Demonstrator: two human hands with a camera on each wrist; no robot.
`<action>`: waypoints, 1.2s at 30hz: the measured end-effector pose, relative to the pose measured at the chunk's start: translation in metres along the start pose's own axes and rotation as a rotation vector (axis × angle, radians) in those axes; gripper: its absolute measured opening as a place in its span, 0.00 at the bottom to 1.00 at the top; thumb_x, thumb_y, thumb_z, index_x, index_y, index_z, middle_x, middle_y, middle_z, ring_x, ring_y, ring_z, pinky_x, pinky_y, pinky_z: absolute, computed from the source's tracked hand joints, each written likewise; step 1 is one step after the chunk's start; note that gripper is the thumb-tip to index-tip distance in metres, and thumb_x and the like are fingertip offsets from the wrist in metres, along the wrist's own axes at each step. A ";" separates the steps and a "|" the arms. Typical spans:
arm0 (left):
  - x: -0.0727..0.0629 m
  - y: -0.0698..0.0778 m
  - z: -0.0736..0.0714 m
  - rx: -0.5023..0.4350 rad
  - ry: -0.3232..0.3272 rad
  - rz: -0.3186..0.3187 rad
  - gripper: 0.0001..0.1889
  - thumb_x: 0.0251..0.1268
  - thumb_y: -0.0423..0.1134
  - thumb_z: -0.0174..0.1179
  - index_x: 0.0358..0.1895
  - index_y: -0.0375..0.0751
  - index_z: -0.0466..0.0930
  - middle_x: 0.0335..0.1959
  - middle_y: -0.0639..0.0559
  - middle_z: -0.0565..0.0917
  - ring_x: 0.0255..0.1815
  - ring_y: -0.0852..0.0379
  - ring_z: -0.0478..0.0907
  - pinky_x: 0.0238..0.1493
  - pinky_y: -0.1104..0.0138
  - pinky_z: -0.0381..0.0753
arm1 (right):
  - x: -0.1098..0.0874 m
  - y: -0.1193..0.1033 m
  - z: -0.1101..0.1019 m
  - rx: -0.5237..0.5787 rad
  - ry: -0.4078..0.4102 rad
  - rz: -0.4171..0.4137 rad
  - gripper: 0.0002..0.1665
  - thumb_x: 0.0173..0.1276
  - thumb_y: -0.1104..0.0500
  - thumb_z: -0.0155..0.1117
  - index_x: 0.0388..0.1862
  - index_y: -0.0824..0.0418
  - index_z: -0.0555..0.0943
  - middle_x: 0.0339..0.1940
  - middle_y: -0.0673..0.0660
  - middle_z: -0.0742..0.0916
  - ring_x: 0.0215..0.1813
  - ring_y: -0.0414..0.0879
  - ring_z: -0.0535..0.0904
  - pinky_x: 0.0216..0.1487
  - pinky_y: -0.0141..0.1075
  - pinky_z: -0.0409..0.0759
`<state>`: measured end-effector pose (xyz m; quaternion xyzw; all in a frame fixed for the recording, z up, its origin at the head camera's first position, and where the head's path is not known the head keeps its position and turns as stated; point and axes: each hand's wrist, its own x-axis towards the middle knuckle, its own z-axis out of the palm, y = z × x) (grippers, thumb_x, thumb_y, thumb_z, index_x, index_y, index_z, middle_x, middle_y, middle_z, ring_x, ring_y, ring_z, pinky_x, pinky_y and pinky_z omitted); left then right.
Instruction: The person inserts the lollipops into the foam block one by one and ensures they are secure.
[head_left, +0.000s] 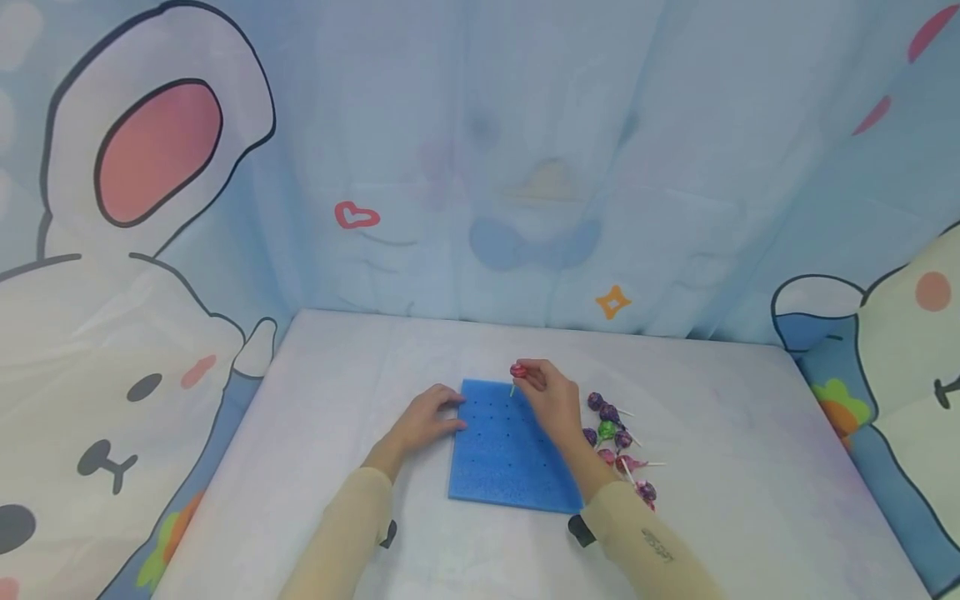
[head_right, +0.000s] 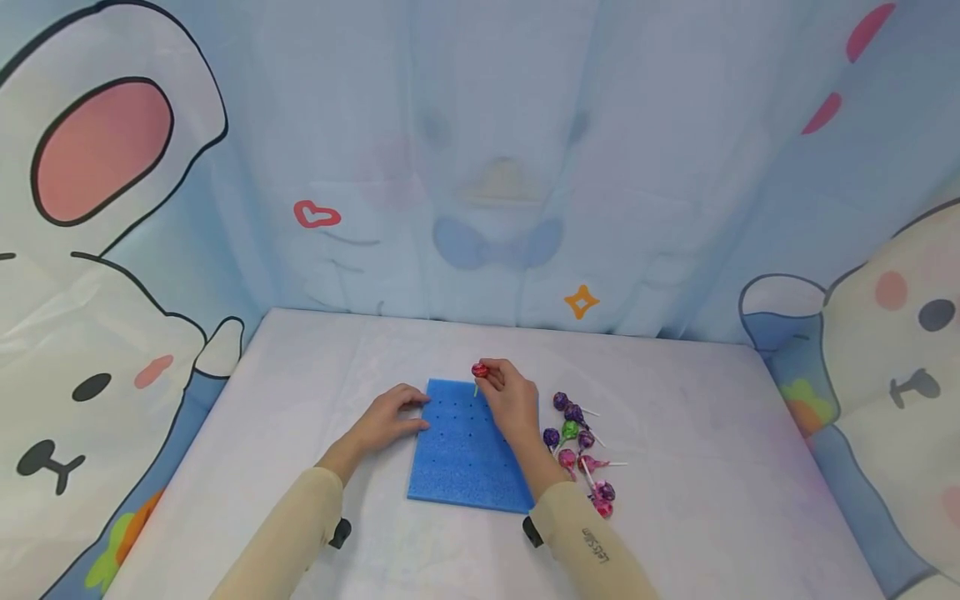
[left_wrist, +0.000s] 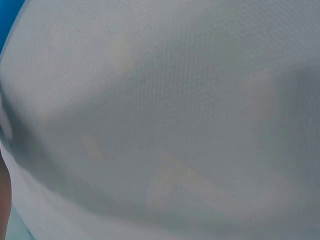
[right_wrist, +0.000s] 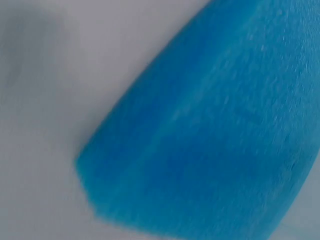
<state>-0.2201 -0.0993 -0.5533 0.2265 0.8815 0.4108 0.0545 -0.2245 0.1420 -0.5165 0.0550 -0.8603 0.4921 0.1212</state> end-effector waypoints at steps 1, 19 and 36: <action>0.000 0.000 0.000 -0.002 0.001 0.002 0.22 0.62 0.40 0.68 0.58 0.37 0.78 0.54 0.46 0.79 0.60 0.50 0.75 0.65 0.58 0.73 | 0.000 -0.001 0.003 0.007 0.000 0.006 0.16 0.65 0.62 0.69 0.51 0.61 0.81 0.49 0.60 0.88 0.51 0.50 0.85 0.48 0.35 0.84; 0.001 0.000 -0.001 -0.012 -0.009 -0.040 0.22 0.63 0.40 0.67 0.58 0.38 0.77 0.55 0.47 0.79 0.60 0.51 0.75 0.64 0.58 0.74 | -0.006 -0.012 0.046 0.135 -0.068 0.110 0.14 0.66 0.61 0.68 0.50 0.58 0.81 0.50 0.57 0.87 0.55 0.50 0.83 0.53 0.38 0.83; 0.003 -0.002 0.000 -0.013 0.012 0.015 0.22 0.60 0.38 0.69 0.56 0.35 0.78 0.53 0.45 0.80 0.58 0.50 0.76 0.63 0.59 0.75 | -0.007 -0.010 0.056 0.109 -0.108 0.063 0.15 0.64 0.67 0.68 0.50 0.62 0.81 0.50 0.60 0.87 0.54 0.51 0.84 0.52 0.37 0.83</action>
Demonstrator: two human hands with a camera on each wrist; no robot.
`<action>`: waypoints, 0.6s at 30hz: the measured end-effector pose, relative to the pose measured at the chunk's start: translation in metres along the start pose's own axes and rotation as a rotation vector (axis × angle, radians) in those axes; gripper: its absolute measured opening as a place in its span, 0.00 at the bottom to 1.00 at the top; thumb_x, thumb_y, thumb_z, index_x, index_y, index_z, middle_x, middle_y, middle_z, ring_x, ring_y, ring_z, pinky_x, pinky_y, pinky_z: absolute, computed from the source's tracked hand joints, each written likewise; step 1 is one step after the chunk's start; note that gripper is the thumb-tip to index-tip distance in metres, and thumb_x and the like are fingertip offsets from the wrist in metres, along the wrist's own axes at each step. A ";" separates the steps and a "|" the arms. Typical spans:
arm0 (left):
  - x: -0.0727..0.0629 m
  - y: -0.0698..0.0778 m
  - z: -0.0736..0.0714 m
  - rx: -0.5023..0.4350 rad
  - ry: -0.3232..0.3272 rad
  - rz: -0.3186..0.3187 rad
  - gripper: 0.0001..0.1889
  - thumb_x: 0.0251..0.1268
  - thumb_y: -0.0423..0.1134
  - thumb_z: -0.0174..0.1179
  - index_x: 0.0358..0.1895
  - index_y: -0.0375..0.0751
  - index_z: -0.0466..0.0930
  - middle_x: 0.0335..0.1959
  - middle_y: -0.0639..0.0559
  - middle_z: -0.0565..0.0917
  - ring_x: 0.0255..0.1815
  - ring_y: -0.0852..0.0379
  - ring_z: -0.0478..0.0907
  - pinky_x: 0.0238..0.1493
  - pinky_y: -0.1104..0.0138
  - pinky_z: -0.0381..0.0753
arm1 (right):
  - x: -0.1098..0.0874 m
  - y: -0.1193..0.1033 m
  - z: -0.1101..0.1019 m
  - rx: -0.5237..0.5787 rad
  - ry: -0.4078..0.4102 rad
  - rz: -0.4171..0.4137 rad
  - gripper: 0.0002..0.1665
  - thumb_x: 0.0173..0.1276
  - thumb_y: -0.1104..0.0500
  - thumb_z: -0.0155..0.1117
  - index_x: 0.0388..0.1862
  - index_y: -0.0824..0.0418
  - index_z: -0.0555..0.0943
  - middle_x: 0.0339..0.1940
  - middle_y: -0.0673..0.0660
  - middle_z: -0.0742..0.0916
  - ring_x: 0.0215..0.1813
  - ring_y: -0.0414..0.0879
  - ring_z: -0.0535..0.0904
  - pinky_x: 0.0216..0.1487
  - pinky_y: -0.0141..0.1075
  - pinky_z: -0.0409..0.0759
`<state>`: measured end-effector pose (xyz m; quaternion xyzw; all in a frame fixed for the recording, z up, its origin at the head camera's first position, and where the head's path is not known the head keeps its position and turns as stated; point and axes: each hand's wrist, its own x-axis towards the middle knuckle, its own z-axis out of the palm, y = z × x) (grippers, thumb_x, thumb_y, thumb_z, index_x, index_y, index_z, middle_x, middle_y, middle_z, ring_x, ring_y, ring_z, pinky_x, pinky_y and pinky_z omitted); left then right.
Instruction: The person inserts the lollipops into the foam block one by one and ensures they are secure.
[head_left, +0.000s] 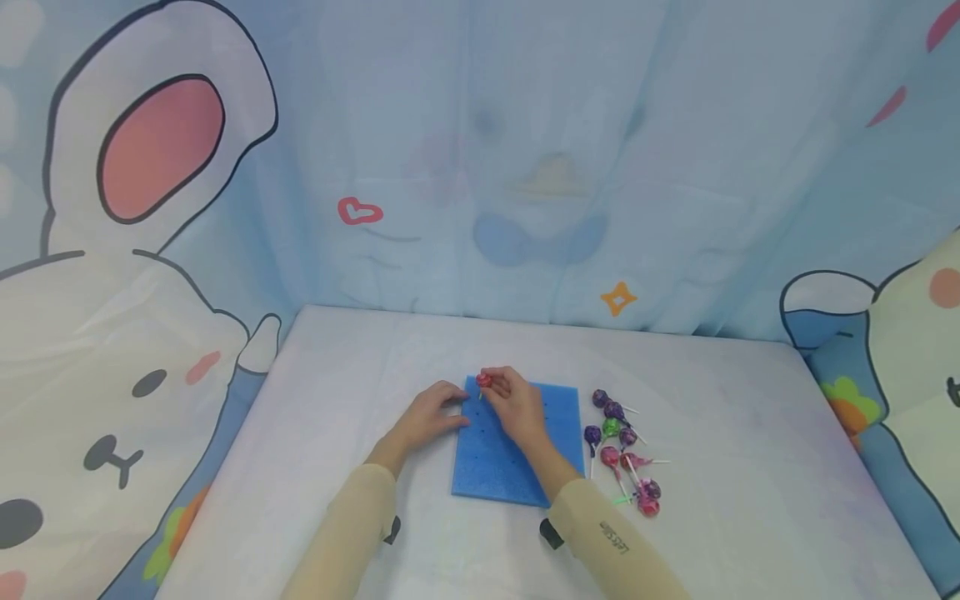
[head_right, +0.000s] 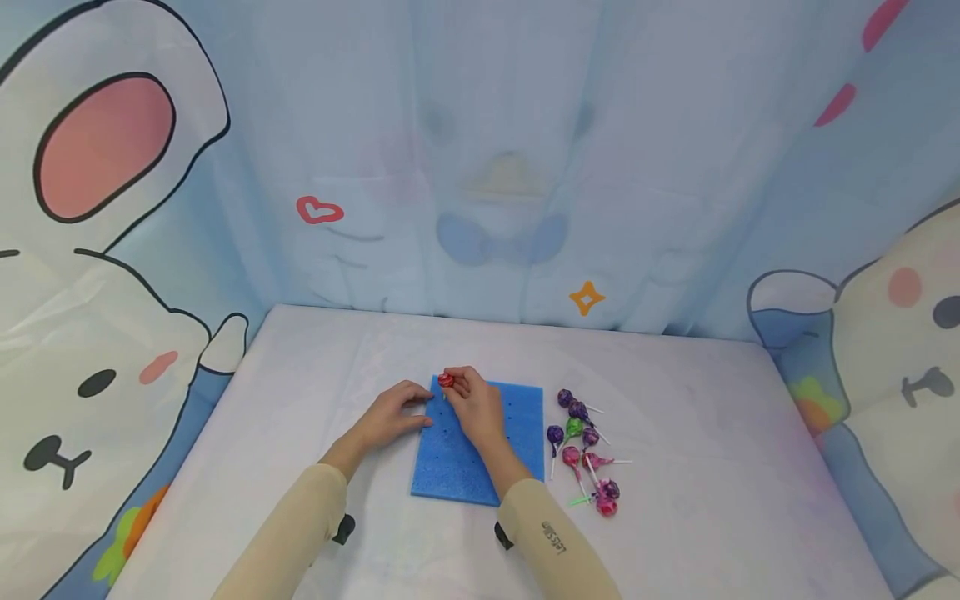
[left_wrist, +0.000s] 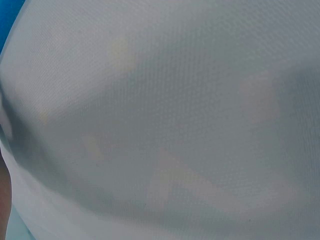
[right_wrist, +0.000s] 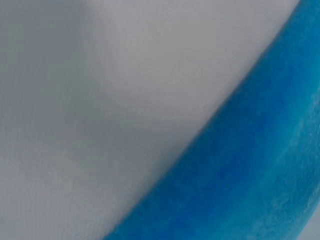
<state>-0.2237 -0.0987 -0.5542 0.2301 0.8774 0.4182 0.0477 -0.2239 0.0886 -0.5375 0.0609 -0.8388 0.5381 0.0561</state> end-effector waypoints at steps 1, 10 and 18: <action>0.000 0.000 0.000 0.001 0.003 0.008 0.22 0.60 0.38 0.69 0.56 0.34 0.78 0.52 0.45 0.80 0.57 0.50 0.76 0.63 0.59 0.75 | 0.000 0.000 0.001 0.004 -0.004 -0.002 0.15 0.64 0.67 0.68 0.50 0.62 0.81 0.50 0.60 0.87 0.54 0.51 0.84 0.52 0.37 0.83; 0.001 -0.001 0.001 -0.003 0.002 0.020 0.21 0.60 0.37 0.69 0.56 0.35 0.78 0.52 0.45 0.80 0.57 0.49 0.76 0.63 0.59 0.75 | 0.001 0.000 0.002 -0.006 -0.017 0.005 0.15 0.64 0.67 0.68 0.50 0.63 0.81 0.49 0.60 0.87 0.54 0.50 0.84 0.52 0.37 0.84; 0.000 -0.002 0.000 0.000 -0.001 0.018 0.21 0.60 0.38 0.69 0.55 0.35 0.78 0.52 0.45 0.80 0.57 0.49 0.77 0.63 0.58 0.75 | 0.001 0.000 0.001 0.002 -0.034 0.002 0.15 0.64 0.68 0.68 0.50 0.63 0.81 0.49 0.60 0.88 0.54 0.50 0.84 0.53 0.37 0.83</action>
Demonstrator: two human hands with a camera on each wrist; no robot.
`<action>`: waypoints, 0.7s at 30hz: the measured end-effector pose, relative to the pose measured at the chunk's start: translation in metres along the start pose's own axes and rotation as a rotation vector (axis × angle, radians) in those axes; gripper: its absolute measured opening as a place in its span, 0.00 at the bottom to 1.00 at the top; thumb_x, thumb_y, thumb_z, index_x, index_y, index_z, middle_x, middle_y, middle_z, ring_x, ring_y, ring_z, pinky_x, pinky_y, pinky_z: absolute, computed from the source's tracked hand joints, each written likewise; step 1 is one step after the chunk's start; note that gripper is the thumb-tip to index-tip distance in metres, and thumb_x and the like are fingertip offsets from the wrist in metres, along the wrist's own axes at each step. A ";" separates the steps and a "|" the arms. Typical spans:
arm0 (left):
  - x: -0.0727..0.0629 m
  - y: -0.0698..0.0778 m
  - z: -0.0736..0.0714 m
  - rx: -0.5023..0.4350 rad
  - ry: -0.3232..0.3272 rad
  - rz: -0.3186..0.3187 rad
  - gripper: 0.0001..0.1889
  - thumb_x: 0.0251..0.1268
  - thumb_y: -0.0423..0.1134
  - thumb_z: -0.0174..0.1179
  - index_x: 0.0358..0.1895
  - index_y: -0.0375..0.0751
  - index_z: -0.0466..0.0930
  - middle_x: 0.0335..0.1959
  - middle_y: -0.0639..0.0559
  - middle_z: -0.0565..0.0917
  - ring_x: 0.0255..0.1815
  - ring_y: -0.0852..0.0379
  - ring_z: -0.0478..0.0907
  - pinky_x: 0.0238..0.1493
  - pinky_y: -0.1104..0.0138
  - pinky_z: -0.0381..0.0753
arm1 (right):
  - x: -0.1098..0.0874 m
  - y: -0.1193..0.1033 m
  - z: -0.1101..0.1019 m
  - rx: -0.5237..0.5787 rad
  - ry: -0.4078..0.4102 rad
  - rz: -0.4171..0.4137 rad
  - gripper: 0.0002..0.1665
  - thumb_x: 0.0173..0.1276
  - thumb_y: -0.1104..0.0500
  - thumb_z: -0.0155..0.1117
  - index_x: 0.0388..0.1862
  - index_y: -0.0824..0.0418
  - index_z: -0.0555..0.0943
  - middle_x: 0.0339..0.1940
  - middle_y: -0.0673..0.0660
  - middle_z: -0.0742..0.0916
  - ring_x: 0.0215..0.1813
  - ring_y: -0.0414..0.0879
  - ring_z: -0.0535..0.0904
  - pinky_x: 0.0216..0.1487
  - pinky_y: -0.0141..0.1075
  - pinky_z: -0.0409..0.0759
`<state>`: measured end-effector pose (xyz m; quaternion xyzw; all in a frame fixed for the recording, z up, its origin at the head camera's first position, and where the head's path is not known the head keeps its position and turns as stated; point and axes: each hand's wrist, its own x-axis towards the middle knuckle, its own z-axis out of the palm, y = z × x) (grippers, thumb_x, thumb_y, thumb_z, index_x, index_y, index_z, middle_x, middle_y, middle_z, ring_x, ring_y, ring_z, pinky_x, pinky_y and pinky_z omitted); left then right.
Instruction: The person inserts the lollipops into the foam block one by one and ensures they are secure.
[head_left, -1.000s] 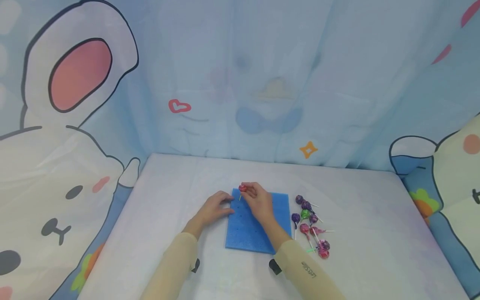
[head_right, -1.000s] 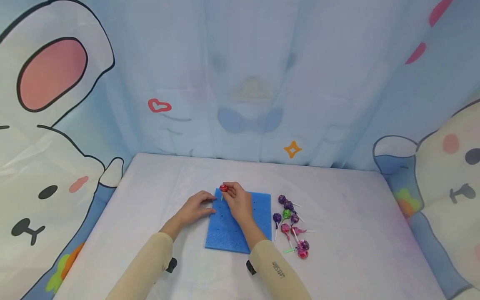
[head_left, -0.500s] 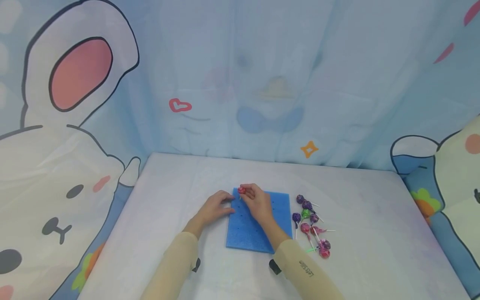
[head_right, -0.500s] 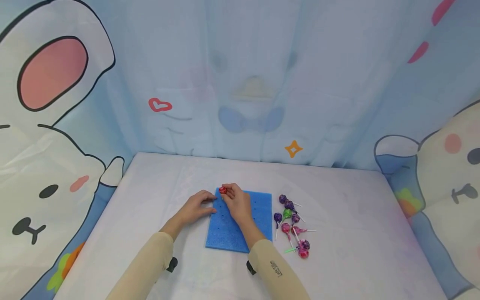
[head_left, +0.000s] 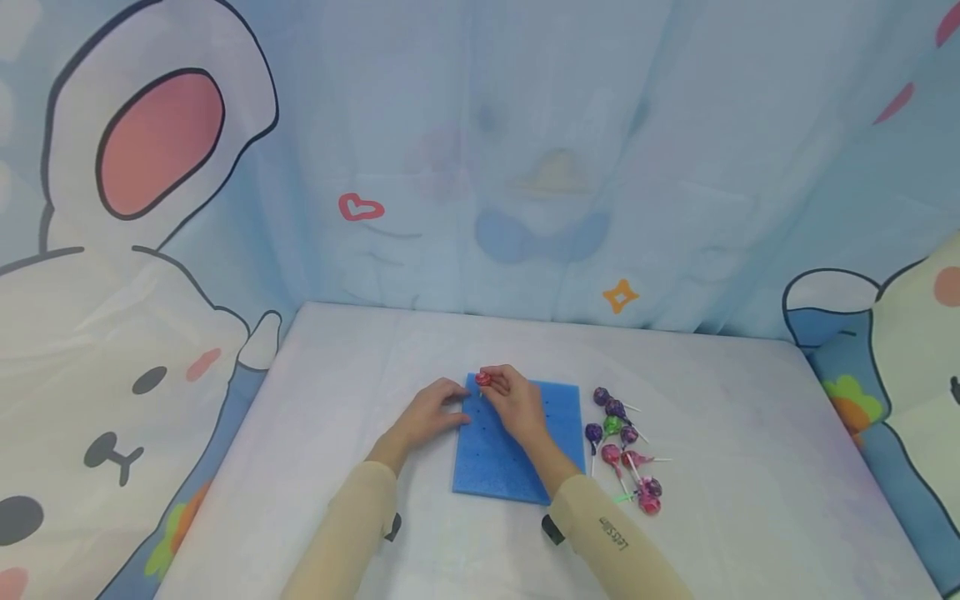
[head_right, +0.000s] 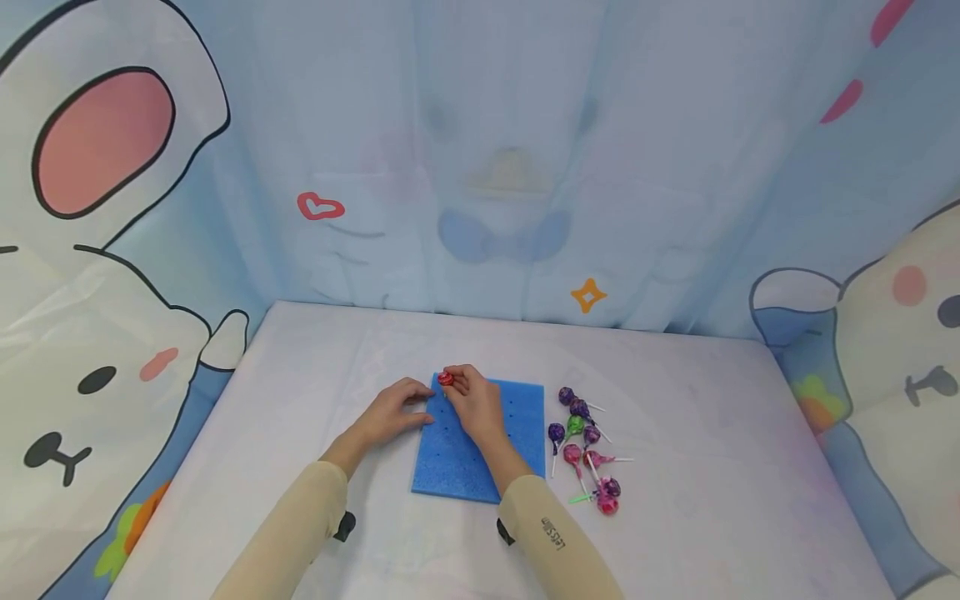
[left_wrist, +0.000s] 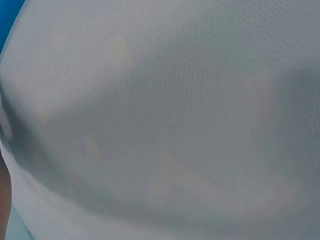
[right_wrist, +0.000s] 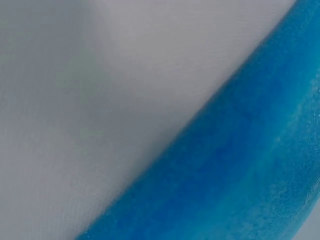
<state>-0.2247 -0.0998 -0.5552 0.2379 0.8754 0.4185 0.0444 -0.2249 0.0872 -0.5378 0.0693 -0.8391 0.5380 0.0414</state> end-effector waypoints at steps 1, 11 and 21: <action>0.000 0.000 0.000 -0.001 0.000 0.001 0.21 0.60 0.37 0.69 0.56 0.35 0.78 0.52 0.45 0.80 0.57 0.49 0.77 0.63 0.58 0.75 | 0.000 0.000 0.000 -0.004 0.000 -0.003 0.15 0.64 0.68 0.68 0.50 0.63 0.81 0.49 0.60 0.88 0.54 0.50 0.84 0.52 0.37 0.83; -0.001 0.001 -0.001 0.004 0.002 -0.003 0.21 0.60 0.37 0.69 0.55 0.35 0.78 0.51 0.45 0.80 0.57 0.49 0.76 0.63 0.58 0.75 | -0.001 -0.001 -0.001 0.004 -0.007 0.003 0.17 0.64 0.67 0.68 0.53 0.63 0.80 0.51 0.61 0.87 0.55 0.51 0.83 0.53 0.36 0.83; -0.001 0.004 -0.001 -0.010 0.014 -0.004 0.20 0.59 0.36 0.69 0.54 0.33 0.79 0.52 0.44 0.80 0.57 0.49 0.77 0.63 0.58 0.75 | -0.002 0.000 -0.006 0.037 -0.051 0.034 0.24 0.67 0.67 0.66 0.62 0.64 0.76 0.60 0.61 0.82 0.62 0.51 0.78 0.57 0.38 0.80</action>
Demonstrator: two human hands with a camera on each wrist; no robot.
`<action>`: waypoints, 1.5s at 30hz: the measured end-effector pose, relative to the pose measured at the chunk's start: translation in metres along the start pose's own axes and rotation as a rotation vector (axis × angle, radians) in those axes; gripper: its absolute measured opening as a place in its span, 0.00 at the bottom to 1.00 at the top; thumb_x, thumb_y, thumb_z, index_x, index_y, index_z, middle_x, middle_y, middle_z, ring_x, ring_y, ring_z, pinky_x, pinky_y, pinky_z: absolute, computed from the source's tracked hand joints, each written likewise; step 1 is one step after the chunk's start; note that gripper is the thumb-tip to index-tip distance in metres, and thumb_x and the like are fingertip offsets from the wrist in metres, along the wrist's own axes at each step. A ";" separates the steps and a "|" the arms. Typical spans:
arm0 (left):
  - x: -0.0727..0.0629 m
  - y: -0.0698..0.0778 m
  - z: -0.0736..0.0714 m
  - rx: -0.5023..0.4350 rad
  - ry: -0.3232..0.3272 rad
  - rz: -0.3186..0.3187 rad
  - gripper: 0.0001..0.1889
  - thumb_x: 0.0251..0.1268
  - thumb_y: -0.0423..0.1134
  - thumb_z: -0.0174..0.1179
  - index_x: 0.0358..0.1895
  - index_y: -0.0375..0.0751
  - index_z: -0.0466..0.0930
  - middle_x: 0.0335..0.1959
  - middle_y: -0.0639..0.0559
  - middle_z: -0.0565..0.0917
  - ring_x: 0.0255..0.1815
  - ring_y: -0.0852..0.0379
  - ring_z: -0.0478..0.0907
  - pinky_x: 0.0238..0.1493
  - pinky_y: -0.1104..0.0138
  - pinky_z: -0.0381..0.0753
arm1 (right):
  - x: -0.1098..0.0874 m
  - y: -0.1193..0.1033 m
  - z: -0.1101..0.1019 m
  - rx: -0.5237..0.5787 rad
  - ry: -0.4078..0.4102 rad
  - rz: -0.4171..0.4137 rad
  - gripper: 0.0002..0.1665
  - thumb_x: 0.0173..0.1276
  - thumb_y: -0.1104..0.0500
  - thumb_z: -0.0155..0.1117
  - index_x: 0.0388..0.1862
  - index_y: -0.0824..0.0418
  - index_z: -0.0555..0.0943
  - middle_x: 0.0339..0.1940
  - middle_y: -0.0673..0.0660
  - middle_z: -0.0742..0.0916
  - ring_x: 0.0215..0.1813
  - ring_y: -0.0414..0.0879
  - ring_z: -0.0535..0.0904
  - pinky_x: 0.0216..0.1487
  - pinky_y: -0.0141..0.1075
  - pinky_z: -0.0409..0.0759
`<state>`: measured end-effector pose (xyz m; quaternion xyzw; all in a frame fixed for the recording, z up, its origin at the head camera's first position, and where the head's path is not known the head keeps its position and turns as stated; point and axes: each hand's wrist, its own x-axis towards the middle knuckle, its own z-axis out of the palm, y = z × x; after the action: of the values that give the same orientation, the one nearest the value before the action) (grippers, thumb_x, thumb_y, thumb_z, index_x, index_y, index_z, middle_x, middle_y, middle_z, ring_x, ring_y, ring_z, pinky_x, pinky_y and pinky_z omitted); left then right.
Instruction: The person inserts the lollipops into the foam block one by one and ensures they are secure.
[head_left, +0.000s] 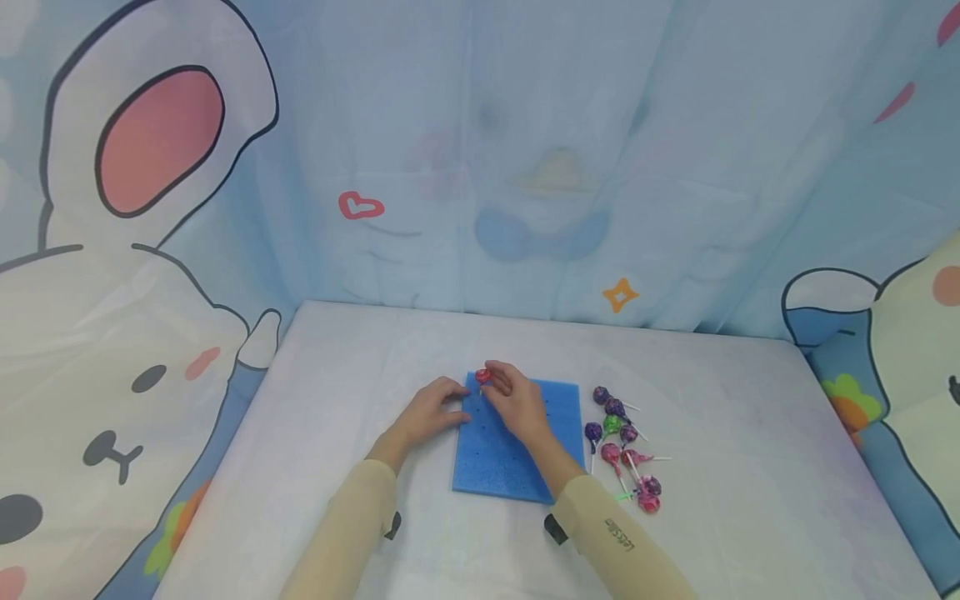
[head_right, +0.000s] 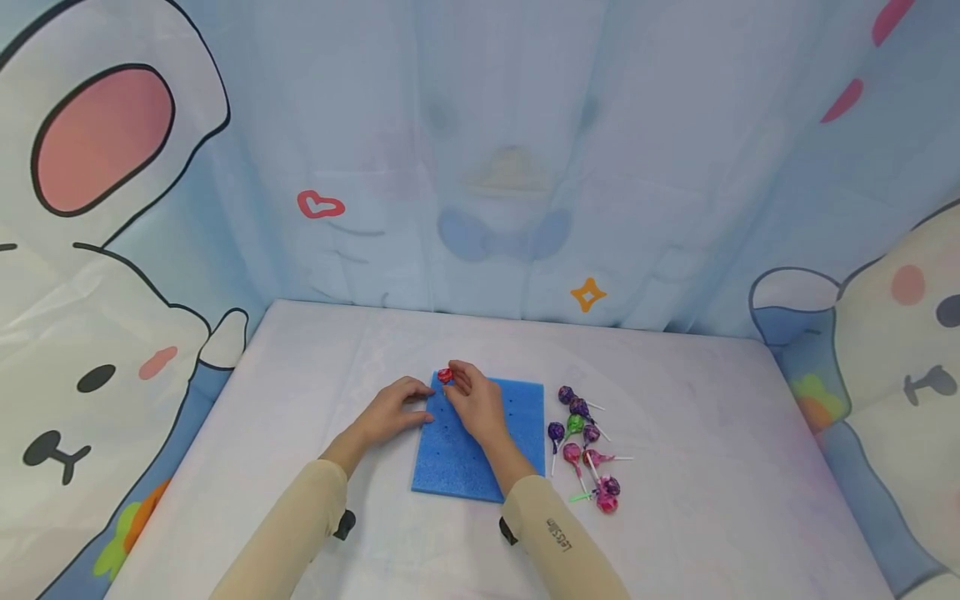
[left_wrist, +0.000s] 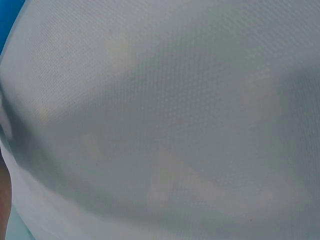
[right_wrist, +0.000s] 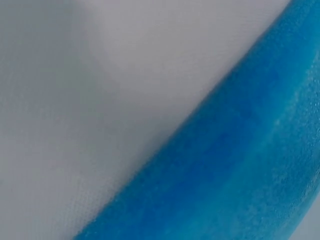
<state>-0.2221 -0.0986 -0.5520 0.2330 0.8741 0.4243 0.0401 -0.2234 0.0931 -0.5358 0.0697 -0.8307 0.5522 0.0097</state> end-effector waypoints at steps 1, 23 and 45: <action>0.000 0.000 0.000 0.000 0.000 -0.002 0.20 0.59 0.36 0.69 0.54 0.34 0.79 0.52 0.44 0.80 0.57 0.49 0.77 0.63 0.58 0.75 | 0.000 0.000 -0.001 0.003 -0.007 0.004 0.25 0.67 0.66 0.65 0.63 0.64 0.75 0.61 0.61 0.82 0.63 0.51 0.78 0.58 0.38 0.80; 0.001 -0.003 0.000 0.004 -0.035 -0.057 0.21 0.62 0.40 0.68 0.57 0.38 0.78 0.54 0.47 0.79 0.60 0.51 0.75 0.65 0.58 0.73 | -0.017 0.016 -0.066 -0.203 0.036 0.084 0.27 0.74 0.50 0.59 0.67 0.60 0.74 0.62 0.59 0.81 0.63 0.54 0.77 0.63 0.46 0.76; 0.000 -0.005 0.000 0.002 -0.024 -0.032 0.21 0.61 0.39 0.69 0.56 0.37 0.78 0.54 0.47 0.80 0.59 0.50 0.75 0.64 0.59 0.74 | -0.029 0.053 -0.155 -0.415 0.033 0.133 0.33 0.75 0.48 0.57 0.71 0.65 0.68 0.65 0.67 0.76 0.65 0.63 0.73 0.65 0.55 0.72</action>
<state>-0.2243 -0.1009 -0.5560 0.2243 0.8776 0.4199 0.0572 -0.2105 0.2582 -0.5265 0.0021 -0.9292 0.3696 0.0011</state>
